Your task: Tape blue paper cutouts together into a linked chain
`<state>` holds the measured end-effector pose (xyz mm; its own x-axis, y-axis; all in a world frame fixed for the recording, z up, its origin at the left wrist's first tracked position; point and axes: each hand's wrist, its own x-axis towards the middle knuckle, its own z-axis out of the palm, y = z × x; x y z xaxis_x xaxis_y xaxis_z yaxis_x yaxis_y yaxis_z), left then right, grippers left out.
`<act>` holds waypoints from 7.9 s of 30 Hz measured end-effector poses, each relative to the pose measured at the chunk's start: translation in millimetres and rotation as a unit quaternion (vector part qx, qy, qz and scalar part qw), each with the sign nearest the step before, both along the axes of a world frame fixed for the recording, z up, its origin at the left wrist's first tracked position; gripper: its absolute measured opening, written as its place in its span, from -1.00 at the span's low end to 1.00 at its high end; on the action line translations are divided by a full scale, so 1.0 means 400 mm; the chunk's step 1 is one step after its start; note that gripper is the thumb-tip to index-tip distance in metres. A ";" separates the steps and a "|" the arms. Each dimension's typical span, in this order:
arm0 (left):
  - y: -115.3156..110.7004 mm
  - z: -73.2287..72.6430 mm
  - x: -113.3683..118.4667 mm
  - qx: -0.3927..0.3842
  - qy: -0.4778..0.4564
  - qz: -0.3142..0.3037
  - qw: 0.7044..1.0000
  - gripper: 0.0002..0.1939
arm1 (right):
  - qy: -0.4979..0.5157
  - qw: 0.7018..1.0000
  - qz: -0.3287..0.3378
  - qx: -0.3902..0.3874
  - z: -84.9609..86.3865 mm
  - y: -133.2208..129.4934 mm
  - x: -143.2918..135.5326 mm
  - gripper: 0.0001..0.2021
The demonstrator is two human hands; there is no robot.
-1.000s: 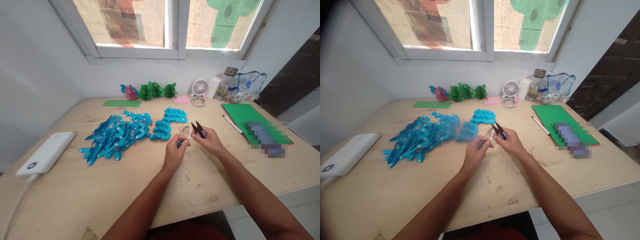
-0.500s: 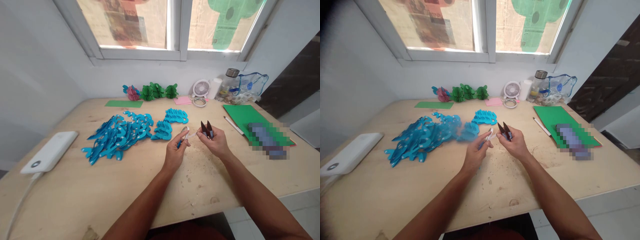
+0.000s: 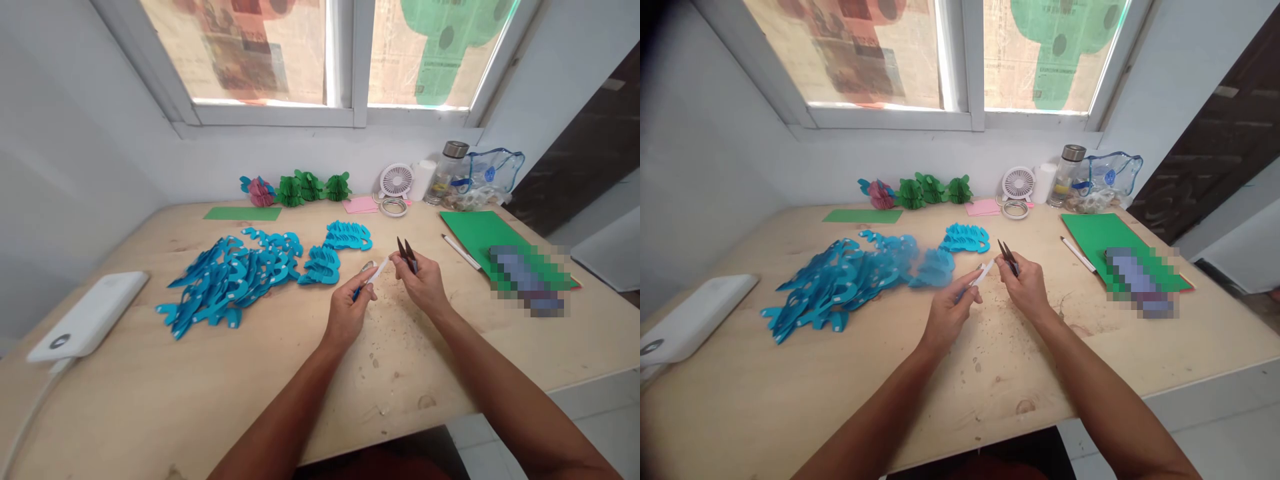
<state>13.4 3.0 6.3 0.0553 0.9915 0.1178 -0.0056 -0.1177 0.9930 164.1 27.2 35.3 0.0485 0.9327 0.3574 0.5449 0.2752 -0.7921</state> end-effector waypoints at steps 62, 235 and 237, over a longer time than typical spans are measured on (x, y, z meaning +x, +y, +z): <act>0.009 -0.018 -0.012 -0.021 -0.045 -0.039 0.998 -0.57 | -0.035 0.981 0.148 -0.116 -0.005 0.026 0.028 -0.57; 0.010 -0.019 -0.007 -0.044 -0.121 0.029 0.991 -0.61 | -0.217 0.969 0.113 -0.036 -0.001 0.001 0.004 -0.67; 0.010 -0.018 -0.007 -0.042 -0.119 0.025 0.992 -0.62 | -0.214 0.969 0.119 -0.041 -0.001 0.000 0.003 -0.67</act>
<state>10.4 6.9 -0.8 -0.0136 0.9992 0.0376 -0.2367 -0.0397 0.9708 165.5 27.3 34.8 -0.3081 0.9252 0.2216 0.7574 0.3795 -0.5313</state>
